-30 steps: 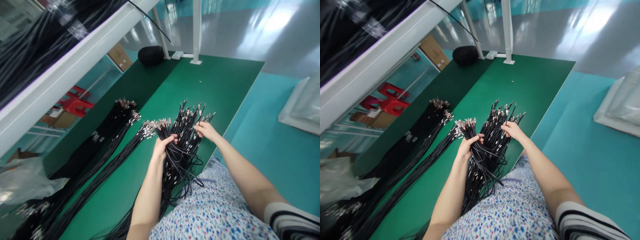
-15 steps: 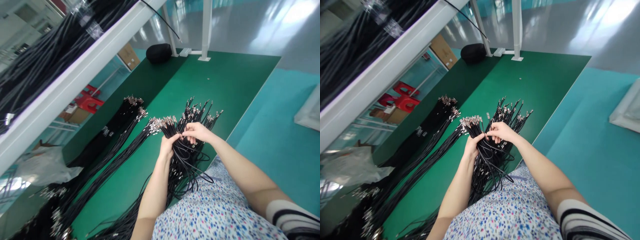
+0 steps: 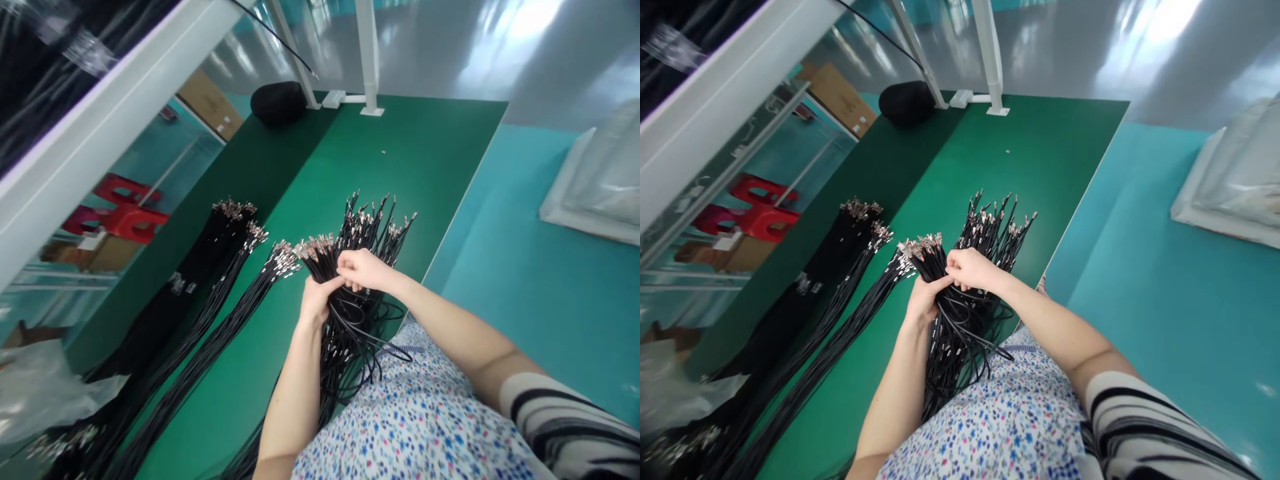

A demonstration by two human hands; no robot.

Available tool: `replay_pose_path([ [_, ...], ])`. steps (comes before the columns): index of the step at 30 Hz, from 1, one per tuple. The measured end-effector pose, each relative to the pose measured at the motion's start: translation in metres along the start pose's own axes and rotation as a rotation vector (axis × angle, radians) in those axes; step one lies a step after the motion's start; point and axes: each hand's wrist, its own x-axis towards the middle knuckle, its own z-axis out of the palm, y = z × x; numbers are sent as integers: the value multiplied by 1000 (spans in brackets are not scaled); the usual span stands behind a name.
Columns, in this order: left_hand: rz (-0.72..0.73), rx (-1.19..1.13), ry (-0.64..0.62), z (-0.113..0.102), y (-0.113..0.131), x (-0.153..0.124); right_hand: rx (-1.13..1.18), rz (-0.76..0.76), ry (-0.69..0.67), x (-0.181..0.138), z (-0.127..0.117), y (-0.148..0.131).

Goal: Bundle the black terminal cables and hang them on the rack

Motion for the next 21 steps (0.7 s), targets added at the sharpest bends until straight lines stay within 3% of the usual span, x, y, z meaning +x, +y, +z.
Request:
replay_pose_path([
  [4, -25, -17, 36, 0, 0, 5, -109, 113, 120, 4, -20, 24],
  [7, -92, -146, -101, -6, 4, 5, -229, 435, 366, 2, -44, 73],
  [9, -114, -249, -191, -11, 6, 6, -290, 632, 440, 1, -58, 107],
  [13, -160, -333, -313, -17, 7, 7, -194, 733, 428, 6, -70, 144],
  [17, -175, -362, -382, -20, 6, 9, -99, 717, 355, 13, -66, 143],
  [21, -145, -339, -337, -18, 4, 11, -63, 710, 235, 10, -57, 139],
])
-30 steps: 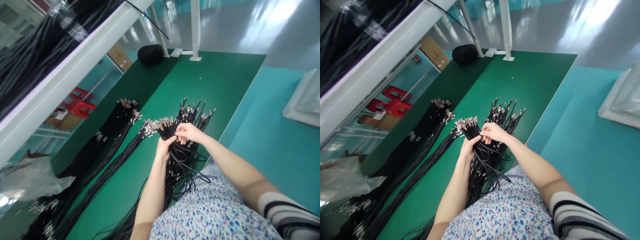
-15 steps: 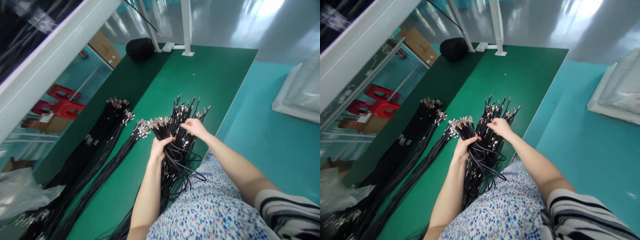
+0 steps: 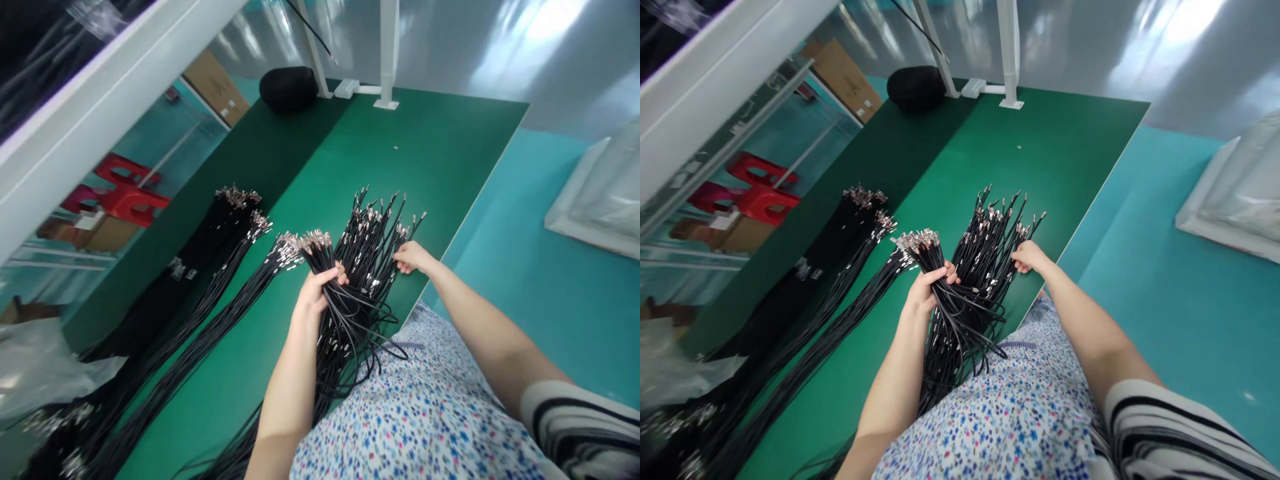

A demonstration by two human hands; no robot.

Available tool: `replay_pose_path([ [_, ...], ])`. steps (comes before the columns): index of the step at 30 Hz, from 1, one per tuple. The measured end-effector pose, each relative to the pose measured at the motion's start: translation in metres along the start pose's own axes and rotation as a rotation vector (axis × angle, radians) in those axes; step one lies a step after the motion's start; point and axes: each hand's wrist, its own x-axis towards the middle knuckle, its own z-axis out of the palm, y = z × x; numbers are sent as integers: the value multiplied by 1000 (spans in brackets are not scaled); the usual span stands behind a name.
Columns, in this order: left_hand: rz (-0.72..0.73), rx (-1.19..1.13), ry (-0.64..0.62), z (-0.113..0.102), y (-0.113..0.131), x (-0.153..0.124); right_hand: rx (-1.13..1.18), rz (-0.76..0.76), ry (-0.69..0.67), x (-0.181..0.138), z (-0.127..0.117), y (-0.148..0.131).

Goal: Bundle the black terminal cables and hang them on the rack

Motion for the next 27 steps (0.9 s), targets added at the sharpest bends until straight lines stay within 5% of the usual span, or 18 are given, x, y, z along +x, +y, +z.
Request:
replay_pose_path([
  [10, 64, 37, 71, 5, -5, -5, -324, 32, 85, -12, 6, -16],
  [14, 68, 90, 94, 6, -6, -8, -388, -17, 270, -37, 4, -18],
  [17, 65, 129, 108, 9, -7, -8, -359, -273, 406, -73, 5, -29],
  [22, 51, 133, 96, 16, -9, -14, -316, -859, 127, -135, 28, -65],
  [27, 95, 68, 66, 16, -10, -25, -303, -868, 86, -150, 57, -78],
])
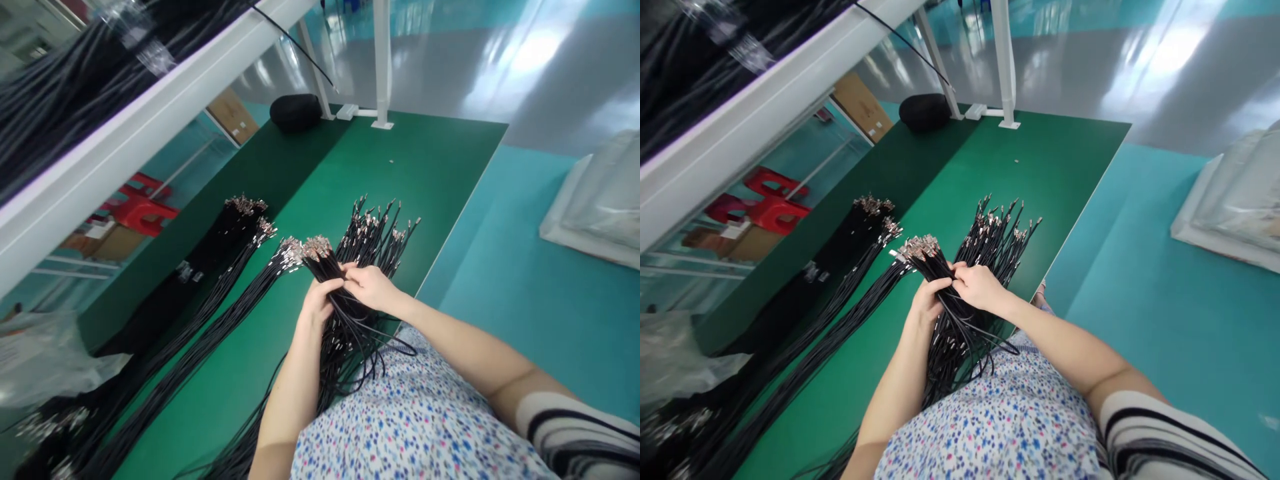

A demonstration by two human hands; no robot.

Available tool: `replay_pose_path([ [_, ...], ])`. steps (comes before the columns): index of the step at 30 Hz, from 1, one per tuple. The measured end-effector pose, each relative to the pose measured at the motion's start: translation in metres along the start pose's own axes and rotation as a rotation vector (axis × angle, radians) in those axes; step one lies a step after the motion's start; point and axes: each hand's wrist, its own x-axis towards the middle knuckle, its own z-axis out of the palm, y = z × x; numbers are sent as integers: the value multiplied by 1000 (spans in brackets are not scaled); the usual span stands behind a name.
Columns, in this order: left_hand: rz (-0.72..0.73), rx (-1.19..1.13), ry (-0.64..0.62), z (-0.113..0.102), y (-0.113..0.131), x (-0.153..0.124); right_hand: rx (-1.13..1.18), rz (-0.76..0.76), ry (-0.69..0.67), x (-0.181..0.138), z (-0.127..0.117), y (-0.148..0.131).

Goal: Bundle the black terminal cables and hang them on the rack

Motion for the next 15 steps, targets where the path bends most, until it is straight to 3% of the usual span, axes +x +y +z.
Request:
replay_pose_path([
  [3, 28, 2, 71, 1, -2, -1, 71, 17, 31, 0, 7, 0],
  [6, 97, 39, 173, 4, -3, 0, 255, 63, -52, 2, -2, 17],
  [9, 111, 21, 165, 3, 0, 2, 382, 361, -53, 10, -27, 69],
  [12, 91, -29, 119, 0, 4, 6, 111, 772, 146, 21, -50, 139],
  [15, 79, -13, 108, -2, 7, 9, -23, 882, 56, 27, -52, 184],
])
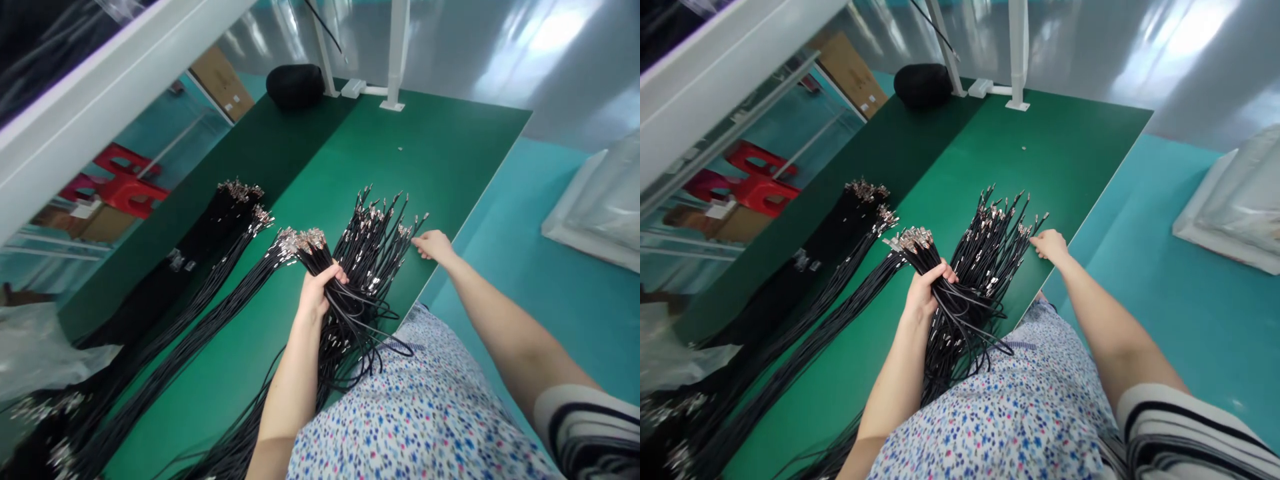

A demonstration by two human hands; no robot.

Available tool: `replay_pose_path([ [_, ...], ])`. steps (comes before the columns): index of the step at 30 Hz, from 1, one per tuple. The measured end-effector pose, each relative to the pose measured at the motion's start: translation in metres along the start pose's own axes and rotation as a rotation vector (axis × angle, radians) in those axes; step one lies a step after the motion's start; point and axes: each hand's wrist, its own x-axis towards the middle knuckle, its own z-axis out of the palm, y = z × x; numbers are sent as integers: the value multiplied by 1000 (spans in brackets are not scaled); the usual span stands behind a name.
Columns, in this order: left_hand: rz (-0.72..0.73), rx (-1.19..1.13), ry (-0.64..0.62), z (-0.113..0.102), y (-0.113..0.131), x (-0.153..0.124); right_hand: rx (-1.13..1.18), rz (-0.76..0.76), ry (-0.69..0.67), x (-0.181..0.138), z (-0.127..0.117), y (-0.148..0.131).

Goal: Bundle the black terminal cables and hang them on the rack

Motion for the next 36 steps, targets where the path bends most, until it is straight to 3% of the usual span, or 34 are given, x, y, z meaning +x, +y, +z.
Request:
replay_pose_path([
  [5, -14, -27, 13, -5, 3, 3, -116, -50, -299, -6, 34, 2],
  [18, -6, -73, -32, -12, 5, 2, 312, 102, -203, -36, 79, 16],
  [25, 42, -71, -47, -17, 11, -10, 564, 52, 59, -70, 83, -7],
  [29, 89, -87, -51, -30, 22, -23, 754, -104, 193, -80, 80, -16],
  [32, 98, -107, -54, -35, 25, -27, 814, -196, 129, -75, 79, -14],
  [36, 100, -79, -71, -30, 19, -22, 612, -177, -65, -62, 77, -3],
])
